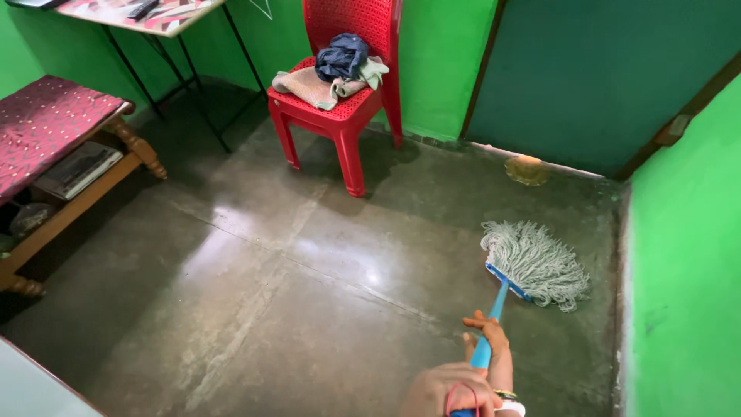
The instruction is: The person mops a tiled floor using a mop, moving across the room around a bed and a chair, and then through a doorway into a hallway.
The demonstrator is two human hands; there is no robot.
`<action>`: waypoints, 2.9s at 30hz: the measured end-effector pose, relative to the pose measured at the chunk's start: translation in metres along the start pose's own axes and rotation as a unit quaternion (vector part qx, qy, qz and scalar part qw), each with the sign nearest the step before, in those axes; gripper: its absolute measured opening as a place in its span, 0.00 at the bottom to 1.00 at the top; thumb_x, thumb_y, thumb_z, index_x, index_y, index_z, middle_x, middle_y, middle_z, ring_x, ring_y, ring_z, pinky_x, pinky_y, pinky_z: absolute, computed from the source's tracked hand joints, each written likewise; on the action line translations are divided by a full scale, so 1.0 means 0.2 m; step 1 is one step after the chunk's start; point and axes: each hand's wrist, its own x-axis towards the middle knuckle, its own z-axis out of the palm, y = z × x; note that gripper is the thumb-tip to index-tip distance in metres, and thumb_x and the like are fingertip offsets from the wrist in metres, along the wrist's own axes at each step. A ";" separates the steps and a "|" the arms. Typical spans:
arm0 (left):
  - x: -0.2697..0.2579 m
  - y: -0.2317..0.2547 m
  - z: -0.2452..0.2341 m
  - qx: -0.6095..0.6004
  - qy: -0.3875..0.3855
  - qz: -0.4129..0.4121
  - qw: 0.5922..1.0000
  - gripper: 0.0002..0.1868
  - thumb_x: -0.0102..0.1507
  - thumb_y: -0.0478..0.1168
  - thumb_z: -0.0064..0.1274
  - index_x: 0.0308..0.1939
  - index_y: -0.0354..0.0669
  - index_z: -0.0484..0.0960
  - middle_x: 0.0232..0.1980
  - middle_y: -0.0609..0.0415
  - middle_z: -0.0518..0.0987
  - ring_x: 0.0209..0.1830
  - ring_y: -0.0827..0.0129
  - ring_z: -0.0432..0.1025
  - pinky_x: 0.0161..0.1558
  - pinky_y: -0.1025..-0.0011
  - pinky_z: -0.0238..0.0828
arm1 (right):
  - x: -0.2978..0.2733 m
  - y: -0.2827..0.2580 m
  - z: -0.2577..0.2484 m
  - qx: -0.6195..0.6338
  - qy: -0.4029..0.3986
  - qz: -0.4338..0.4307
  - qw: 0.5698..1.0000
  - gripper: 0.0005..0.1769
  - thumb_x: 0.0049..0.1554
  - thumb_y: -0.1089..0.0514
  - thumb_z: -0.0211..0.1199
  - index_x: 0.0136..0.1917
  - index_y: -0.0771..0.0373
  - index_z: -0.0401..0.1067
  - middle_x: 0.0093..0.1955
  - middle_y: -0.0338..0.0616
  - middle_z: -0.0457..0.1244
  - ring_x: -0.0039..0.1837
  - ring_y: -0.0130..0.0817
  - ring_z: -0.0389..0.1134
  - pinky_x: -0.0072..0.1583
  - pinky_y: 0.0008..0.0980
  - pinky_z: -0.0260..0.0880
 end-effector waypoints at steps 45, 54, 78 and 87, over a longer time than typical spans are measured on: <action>-0.06 0.23 -0.22 0.102 0.185 -0.092 0.973 0.05 0.65 0.32 0.57 0.33 0.36 0.82 0.31 0.51 0.82 0.31 0.65 0.78 0.66 0.66 0.75 | 0.28 0.00 0.28 -0.296 -0.141 -0.161 0.931 0.19 0.37 0.69 0.73 0.44 0.58 0.80 0.42 0.51 0.67 0.55 0.54 0.68 0.72 0.46 0.61; -0.33 0.57 -0.21 0.161 0.101 -0.046 0.981 0.05 0.57 0.35 0.58 0.29 0.37 0.80 0.30 0.48 0.80 0.40 0.63 0.78 0.54 0.66 0.72 | -0.45 -0.56 0.40 -0.161 -0.180 -0.048 0.969 0.11 0.47 0.68 0.70 0.45 0.61 0.80 0.59 0.50 0.67 0.73 0.46 0.61 0.69 0.45 0.58; 0.60 -1.11 -0.60 0.229 -0.010 -0.098 0.968 0.19 0.48 0.41 0.62 0.41 0.42 0.80 0.48 0.52 0.80 0.67 0.54 0.73 0.57 0.60 0.73 | 1.75 1.00 0.48 -0.462 -0.318 -0.087 0.823 0.21 0.45 0.73 0.66 0.46 0.49 0.79 0.72 0.38 0.62 0.81 0.48 0.51 0.75 0.54 0.49; 0.23 -1.17 -0.49 0.217 -0.016 -0.099 0.971 0.04 0.63 0.37 0.56 0.42 0.47 0.80 0.54 0.55 0.81 0.75 0.55 0.71 0.63 0.61 0.71 | 1.47 1.17 0.44 -0.444 -0.346 -0.113 0.819 0.24 0.40 0.75 0.65 0.46 0.53 0.76 0.74 0.43 0.59 0.81 0.55 0.49 0.76 0.43 0.55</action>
